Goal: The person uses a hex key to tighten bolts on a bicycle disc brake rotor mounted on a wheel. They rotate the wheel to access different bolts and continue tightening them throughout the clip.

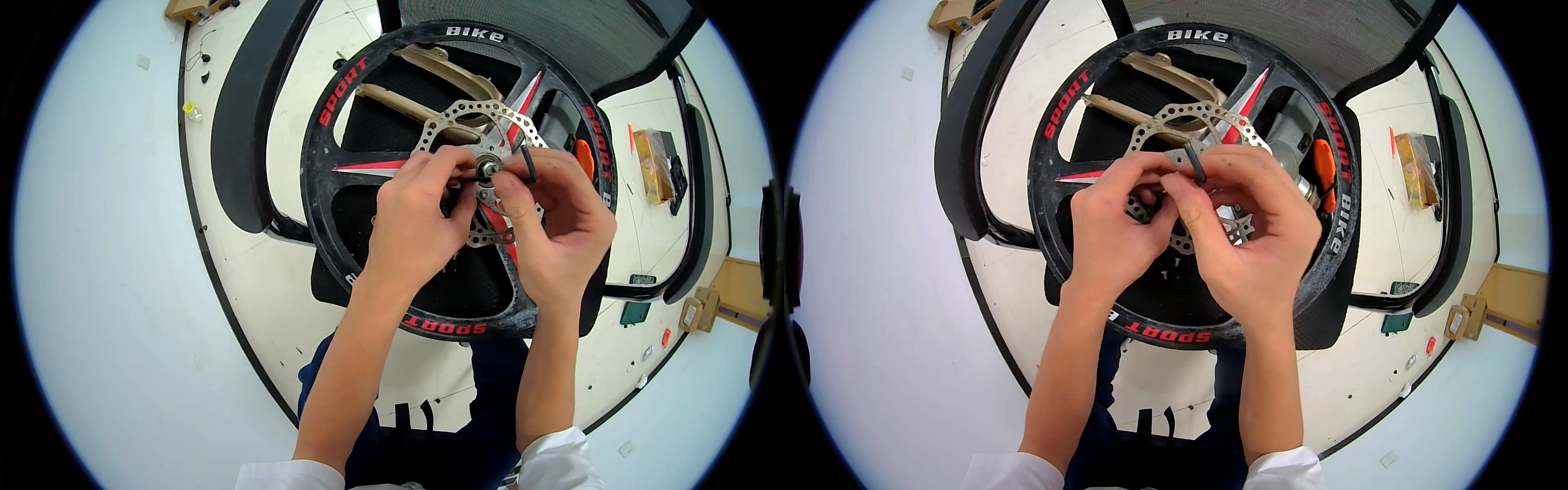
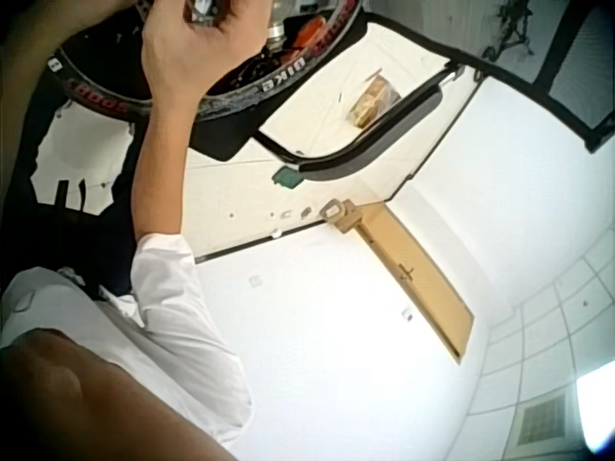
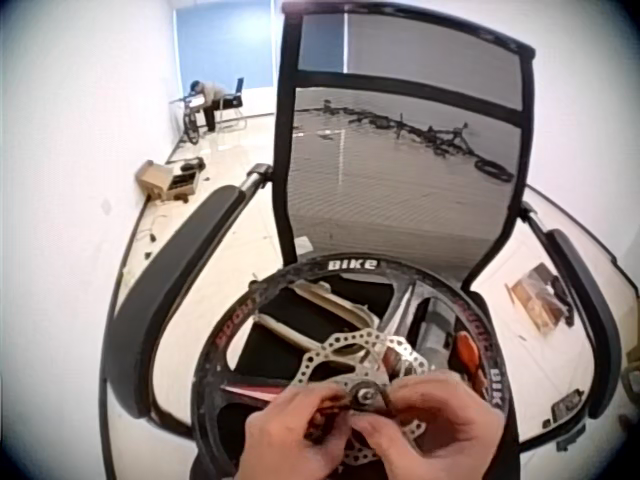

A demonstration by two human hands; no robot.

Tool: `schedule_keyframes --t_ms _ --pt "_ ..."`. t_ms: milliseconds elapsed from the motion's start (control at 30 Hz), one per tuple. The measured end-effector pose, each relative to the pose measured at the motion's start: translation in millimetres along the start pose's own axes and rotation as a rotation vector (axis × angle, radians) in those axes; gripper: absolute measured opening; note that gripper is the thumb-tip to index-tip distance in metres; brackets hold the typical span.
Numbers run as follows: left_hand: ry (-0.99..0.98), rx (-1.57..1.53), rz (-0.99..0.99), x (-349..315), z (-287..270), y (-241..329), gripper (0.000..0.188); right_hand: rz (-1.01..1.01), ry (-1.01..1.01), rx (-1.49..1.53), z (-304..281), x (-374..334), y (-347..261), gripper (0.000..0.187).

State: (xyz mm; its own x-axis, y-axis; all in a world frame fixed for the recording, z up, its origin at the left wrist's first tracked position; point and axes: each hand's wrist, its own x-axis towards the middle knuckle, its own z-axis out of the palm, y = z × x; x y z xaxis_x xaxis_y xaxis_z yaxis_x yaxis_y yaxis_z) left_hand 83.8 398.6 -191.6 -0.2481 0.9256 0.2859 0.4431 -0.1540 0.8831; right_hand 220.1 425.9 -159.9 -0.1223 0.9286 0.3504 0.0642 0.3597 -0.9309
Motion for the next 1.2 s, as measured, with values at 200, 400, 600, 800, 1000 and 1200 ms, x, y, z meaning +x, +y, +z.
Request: schedule_keyframes --t_ms 200,400,600,800,1000,1200 --pt "0.022 -0.007 0.057 3.3 0.8 -6.6 0.027 0.130 -0.061 -0.015 -1.5 0.3 0.8 0.016" --pt "-0.003 -0.032 -0.028 1.6 -3.5 -6.5 0.027 0.096 -0.133 -0.106 -7.0 1.0 1.4 0.017" --pt "0.040 -0.062 -0.042 1.8 -0.6 -7.2 0.026 -0.052 -0.093 -0.218 0.8 1.3 3.9 0.021" --pt "0.060 -0.034 -0.010 0.1 -0.9 -5.3 0.027 -0.149 -0.069 -0.329 8.7 -0.7 3.5 0.016" --pt "0.039 -0.021 0.015 1.1 -0.8 -7.5 0.026 -0.075 -0.018 -0.281 11.8 -4.6 2.9 0.012" --pt "0.045 0.047 0.170 5.2 -1.5 -13.9 0.022 0.021 -0.009 -0.127 5.9 2.4 3.9 0.018"
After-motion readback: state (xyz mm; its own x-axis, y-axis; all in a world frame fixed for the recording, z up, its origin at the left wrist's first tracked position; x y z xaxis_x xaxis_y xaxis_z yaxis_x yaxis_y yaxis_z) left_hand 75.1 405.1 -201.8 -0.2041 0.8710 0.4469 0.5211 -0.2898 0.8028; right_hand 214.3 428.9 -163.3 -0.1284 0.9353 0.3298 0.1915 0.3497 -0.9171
